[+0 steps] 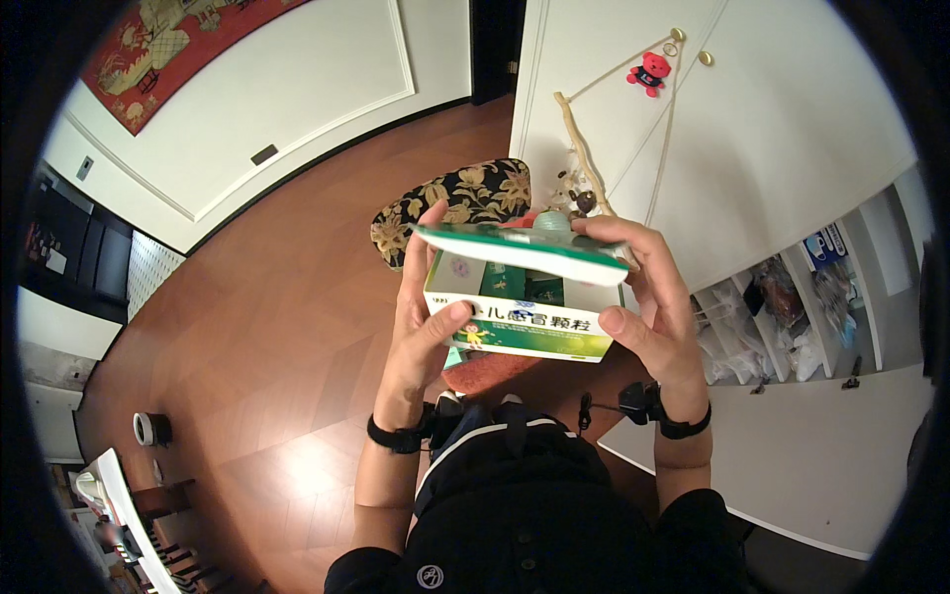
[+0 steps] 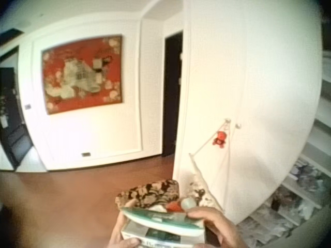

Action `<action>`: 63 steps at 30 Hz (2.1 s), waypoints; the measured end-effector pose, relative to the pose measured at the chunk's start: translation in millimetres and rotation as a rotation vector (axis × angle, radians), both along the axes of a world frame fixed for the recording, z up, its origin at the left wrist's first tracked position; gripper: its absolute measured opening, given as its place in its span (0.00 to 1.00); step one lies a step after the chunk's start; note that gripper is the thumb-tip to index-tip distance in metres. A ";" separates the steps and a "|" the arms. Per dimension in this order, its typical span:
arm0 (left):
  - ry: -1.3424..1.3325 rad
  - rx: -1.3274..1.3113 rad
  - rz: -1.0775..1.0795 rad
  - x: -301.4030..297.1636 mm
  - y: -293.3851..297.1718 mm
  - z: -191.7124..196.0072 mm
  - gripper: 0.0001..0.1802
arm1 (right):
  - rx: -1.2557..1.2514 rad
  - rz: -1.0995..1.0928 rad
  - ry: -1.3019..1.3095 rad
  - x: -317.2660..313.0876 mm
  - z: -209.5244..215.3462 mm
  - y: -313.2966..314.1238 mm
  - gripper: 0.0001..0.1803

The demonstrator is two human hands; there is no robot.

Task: The person sorts and organizes medical supplies on a table. They open boxes of alcohol pads and green-labeled medicine packets, remove individual items, and place them into a white plastic container with compartments. The person also handles cotton swabs and other packaged items, arranging them on the table.

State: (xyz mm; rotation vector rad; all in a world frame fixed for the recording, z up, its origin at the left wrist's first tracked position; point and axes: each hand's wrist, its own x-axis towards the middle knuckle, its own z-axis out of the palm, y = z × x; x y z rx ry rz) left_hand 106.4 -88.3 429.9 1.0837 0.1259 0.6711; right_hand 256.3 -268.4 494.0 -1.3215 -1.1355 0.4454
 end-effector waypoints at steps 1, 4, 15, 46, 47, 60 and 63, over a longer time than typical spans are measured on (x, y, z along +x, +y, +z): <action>0.029 0.049 0.014 -8.4 1.8 3.0 0.60 | 0.022 0.022 -0.013 -2.1 -2.3 5.1 0.32; 0.027 0.098 0.018 -25.1 10.0 8.4 0.56 | 0.061 0.040 -0.116 -9.1 -5.7 18.6 0.23; 0.067 0.105 0.008 -78.0 56.0 -5.8 0.40 | -0.040 0.102 -0.308 -31.6 -5.5 72.8 0.13; 0.082 0.155 -0.269 -144.3 136.9 -43.1 0.43 | -0.491 0.812 -0.541 -88.2 22.5 217.8 0.12; 0.063 0.127 -0.275 -144.9 137.8 -44.5 0.43 | -0.471 0.832 -0.505 -88.1 20.2 222.0 0.11; 0.161 0.087 -0.209 -145.3 142.0 -53.3 0.41 | -0.674 0.748 -0.286 -109.4 8.3 234.0 0.11; 0.135 0.051 -0.200 -145.9 142.8 -56.3 0.42 | -0.610 0.731 -0.258 -109.2 6.9 233.4 0.12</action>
